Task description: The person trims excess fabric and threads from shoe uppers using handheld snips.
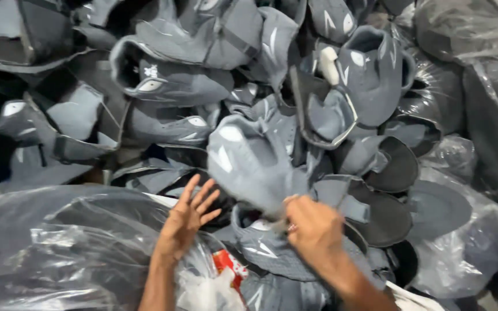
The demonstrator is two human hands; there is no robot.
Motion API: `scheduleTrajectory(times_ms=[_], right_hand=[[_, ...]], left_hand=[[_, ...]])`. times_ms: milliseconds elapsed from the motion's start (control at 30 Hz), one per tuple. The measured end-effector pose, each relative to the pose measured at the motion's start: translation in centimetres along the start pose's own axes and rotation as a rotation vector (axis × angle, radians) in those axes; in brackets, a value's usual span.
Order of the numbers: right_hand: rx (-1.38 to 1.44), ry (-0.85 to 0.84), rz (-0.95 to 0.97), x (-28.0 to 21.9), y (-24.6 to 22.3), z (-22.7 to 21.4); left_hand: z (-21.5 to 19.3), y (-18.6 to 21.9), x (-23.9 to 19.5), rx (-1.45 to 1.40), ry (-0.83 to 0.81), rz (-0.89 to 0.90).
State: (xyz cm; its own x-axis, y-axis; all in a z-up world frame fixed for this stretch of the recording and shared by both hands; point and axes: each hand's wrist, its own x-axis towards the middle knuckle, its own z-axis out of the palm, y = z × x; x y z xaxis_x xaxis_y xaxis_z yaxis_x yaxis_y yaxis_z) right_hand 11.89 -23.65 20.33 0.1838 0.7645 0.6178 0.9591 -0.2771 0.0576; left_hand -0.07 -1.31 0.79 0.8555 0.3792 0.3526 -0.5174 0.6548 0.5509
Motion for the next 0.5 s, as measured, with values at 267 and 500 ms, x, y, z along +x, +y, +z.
scheduleTrajectory(times_ms=[267,500], right_hand=[[0.205,-0.029,-0.176,0.4,-3.2,6.7],[0.186,-0.178,-0.186,0.3,-3.0,10.9]], left_hand=[[-1.6,-0.8,1.3,0.106,0.035,-0.074],[-1.2,-0.1,1.4,0.027,0.020,-0.001]])
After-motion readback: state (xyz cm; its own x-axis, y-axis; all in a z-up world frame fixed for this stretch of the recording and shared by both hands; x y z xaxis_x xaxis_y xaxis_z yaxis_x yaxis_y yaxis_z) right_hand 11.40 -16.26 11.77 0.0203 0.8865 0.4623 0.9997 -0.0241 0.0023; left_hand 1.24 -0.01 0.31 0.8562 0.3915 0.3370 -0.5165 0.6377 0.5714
